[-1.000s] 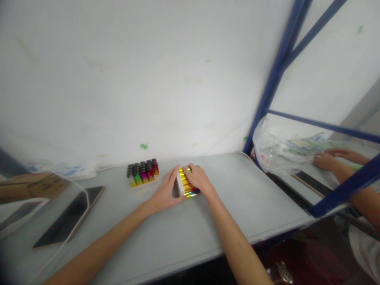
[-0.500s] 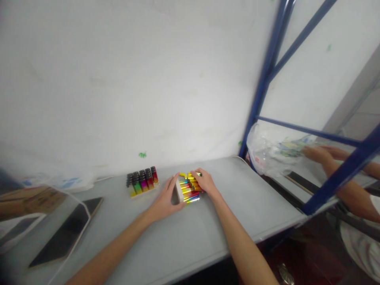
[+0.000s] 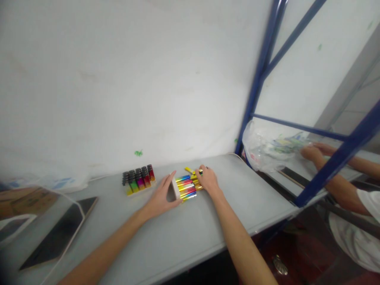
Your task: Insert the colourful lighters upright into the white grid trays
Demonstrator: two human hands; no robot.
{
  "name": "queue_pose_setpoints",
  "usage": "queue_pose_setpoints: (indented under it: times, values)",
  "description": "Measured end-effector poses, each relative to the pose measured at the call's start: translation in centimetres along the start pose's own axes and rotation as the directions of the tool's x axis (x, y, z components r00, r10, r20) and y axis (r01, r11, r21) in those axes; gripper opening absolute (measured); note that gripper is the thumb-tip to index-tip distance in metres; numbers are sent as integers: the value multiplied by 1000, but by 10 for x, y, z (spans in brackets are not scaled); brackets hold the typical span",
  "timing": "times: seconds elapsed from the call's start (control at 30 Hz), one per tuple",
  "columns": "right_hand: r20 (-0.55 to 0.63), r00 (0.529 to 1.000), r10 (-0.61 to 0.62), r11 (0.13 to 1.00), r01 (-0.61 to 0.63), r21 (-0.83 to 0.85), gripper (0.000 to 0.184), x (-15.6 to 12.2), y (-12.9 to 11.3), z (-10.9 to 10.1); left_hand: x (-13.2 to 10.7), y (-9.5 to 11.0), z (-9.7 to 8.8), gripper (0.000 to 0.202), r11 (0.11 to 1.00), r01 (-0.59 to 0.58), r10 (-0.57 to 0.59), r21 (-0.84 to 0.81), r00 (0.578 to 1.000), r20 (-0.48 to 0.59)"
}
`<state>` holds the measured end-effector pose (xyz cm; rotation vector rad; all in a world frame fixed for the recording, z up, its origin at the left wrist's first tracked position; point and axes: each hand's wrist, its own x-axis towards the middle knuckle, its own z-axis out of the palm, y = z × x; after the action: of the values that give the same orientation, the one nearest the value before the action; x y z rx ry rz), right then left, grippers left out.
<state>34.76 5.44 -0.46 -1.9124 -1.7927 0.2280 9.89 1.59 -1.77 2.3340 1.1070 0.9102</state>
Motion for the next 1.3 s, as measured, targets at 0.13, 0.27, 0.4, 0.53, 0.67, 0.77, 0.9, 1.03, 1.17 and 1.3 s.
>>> queue_pose_setpoints:
  times: [0.13,0.27,0.4,0.53,0.67,0.77,0.9,1.03,1.17,1.3]
  values:
    - [6,1000,-13,995,13,-101,43,-9,-7,-1,-1,-1,-3,107,999,-14,14,31,1000,5]
    - [28,999,-47,992,50,-116,39,-11,-6,1,-3,0,-6,105,999,-2,0,51,999,35]
    - [5,996,-88,995,88,-48,32,-9,-1,4,-3,2,-6,103,999,-5,4,38,1000,28]
    - [-117,977,-176,981,184,61,32,-9,-5,1,-2,3,-5,101,1000,-21,21,22,1000,11]
    - [-169,871,-461,860,485,156,42,-13,-24,7,-2,0,-2,106,1000,-24,24,5,1000,-4]
    - [-37,760,-649,753,648,110,42,-18,-35,23,-2,-4,1,113,999,-37,36,-16,999,-20]
    - [66,674,-736,672,739,-53,38,-19,-38,37,-1,-7,1,114,999,-25,25,-27,999,-20]
    - [96,666,-740,655,745,-126,36,-17,-37,34,0,-5,0,111,999,-23,22,-34,999,-27]
    - [84,704,-706,697,710,-94,36,-18,-41,31,0,-4,0,109,999,-24,23,-34,999,-35]
    - [77,724,-686,724,689,-31,35,-16,-38,27,1,-6,1,109,999,-18,17,-34,1000,-21]
